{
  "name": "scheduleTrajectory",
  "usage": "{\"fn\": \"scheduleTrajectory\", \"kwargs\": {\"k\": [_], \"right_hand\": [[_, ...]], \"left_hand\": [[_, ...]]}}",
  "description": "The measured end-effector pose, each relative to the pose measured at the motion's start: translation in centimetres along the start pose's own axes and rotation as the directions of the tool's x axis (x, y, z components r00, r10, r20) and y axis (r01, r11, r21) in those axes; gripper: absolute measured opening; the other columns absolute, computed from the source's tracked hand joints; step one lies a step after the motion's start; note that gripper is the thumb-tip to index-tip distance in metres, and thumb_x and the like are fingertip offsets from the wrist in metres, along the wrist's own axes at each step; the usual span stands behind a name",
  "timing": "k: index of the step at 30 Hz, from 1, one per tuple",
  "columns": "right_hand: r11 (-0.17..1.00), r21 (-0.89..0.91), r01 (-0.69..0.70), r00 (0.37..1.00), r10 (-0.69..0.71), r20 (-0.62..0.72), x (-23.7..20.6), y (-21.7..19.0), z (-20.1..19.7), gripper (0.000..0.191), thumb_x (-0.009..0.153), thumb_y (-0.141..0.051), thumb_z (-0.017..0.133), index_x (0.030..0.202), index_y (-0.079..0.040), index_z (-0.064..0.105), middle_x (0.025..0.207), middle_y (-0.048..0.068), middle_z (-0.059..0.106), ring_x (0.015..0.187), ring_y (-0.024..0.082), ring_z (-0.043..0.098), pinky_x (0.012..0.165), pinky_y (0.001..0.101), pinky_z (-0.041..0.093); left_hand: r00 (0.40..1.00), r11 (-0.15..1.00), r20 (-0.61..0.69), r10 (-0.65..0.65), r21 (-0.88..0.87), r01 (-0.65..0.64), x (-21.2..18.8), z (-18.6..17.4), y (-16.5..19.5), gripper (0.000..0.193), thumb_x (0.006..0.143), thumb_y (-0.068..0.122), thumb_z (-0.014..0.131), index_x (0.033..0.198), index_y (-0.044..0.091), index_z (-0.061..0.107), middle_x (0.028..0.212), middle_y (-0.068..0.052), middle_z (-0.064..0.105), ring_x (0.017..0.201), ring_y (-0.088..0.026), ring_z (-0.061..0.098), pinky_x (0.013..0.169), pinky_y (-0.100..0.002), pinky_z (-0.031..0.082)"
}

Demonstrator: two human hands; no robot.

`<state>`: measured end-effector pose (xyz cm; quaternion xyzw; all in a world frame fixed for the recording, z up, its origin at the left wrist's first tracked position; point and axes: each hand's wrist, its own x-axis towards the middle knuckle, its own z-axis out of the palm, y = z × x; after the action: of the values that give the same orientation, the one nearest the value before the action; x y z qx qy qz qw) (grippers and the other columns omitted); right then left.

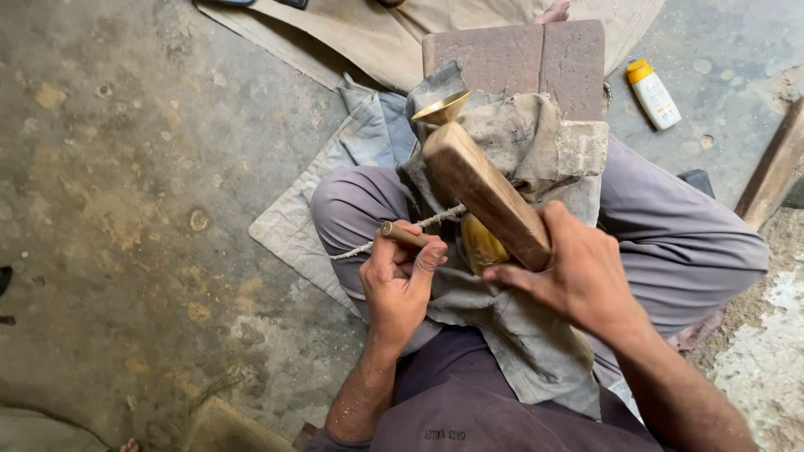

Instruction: The person sits cross-legged on the floor and repeatedly hammers a brass vessel with a wooden mallet. The vessel is held in place by a cloth and a rope, and the person adjusts its position occasionally while striking it.

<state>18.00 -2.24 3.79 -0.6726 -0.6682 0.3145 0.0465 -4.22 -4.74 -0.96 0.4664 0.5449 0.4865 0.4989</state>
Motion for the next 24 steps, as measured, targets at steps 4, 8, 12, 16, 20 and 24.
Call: {"fn": "scheduleTrajectory", "kwargs": {"k": [4, 8, 12, 16, 20, 24], "right_hand": [[0.962, 0.273, 0.021, 0.973, -0.083, 0.217, 1.9, 3.1, -1.0, 0.069, 0.064, -0.051, 0.088, 0.109, -0.005, 0.062, 0.093, 0.013, 0.074, 0.087, 0.025, 0.072, 0.075, 0.0408, 0.058], [0.866, 0.473, 0.162, 0.964, -0.242, 0.114, 2.3, 5.6, -0.1, 0.084, 0.067, -0.046, 0.089, 0.132, -0.001, 0.059, 0.116, 0.015, 0.073, 0.108, 0.025, 0.068, 0.090, 0.0383, 0.052], [0.942, 0.277, -0.188, 0.974, 0.142, 0.177, 1.1, 7.5, -0.8, 0.074, 0.073, -0.044, 0.083, 0.132, -0.006, 0.059, 0.107, 0.013, 0.072, 0.096, 0.026, 0.071, 0.082, 0.0427, 0.059], [0.898, 0.077, -0.433, 0.894, 0.416, 0.166, -1.2, 8.0, -5.3, 0.081, 0.075, -0.040, 0.088, 0.137, -0.005, 0.050, 0.107, 0.021, 0.068, 0.091, 0.033, 0.070, 0.075, 0.0508, 0.064], [0.886, 0.280, 0.371, 0.923, -0.319, -0.214, -3.6, 7.2, -8.4, 0.081, 0.090, -0.041, 0.074, 0.145, 0.002, 0.033, 0.109, 0.017, 0.061, 0.095, 0.023, 0.065, 0.073, 0.0379, 0.062], [0.988, -0.136, 0.069, 0.998, -0.068, 0.007, -3.3, 6.7, -9.3, 0.067, 0.090, -0.028, 0.075, 0.146, -0.006, 0.045, 0.090, 0.009, 0.071, 0.073, 0.022, 0.067, 0.070, 0.0385, 0.062]], "left_hand": [[0.999, 1.000, 0.043, -0.013, 0.014, 0.012, -0.6, 0.4, 0.2, 0.026, 0.101, 0.016, 0.072, 0.115, 0.001, 0.057, 0.096, -0.007, 0.077, 0.084, -0.012, 0.077, 0.073, -0.024, 0.065], [0.991, 0.992, 0.063, 0.117, 0.042, -0.120, -0.3, 2.0, 1.1, 0.031, 0.100, 0.015, 0.072, 0.124, 0.000, 0.057, 0.108, -0.011, 0.075, 0.093, -0.015, 0.077, 0.076, -0.027, 0.068], [0.957, 0.959, 0.150, 0.248, 0.098, -0.264, 0.2, 3.1, 1.9, 0.035, 0.102, 0.014, 0.073, 0.132, 0.003, 0.058, 0.104, -0.008, 0.078, 0.099, -0.016, 0.079, 0.083, -0.027, 0.069], [0.961, 0.978, 0.180, 0.208, -0.009, -0.209, 0.5, 4.0, 1.7, 0.034, 0.102, 0.013, 0.074, 0.130, 0.001, 0.059, 0.102, -0.009, 0.077, 0.092, -0.014, 0.077, 0.078, -0.026, 0.068], [0.937, 0.957, 0.204, 0.284, 0.003, -0.291, 1.1, 4.5, 0.4, 0.027, 0.103, 0.014, 0.075, 0.122, 0.004, 0.058, 0.094, -0.005, 0.072, 0.082, -0.010, 0.074, 0.067, -0.022, 0.065], [0.906, 0.915, 0.204, 0.371, 0.087, -0.394, 1.3, 4.9, -0.6, 0.023, 0.103, 0.014, 0.074, 0.116, 0.004, 0.058, 0.093, -0.007, 0.070, 0.073, -0.009, 0.070, 0.060, -0.022, 0.059]]}}
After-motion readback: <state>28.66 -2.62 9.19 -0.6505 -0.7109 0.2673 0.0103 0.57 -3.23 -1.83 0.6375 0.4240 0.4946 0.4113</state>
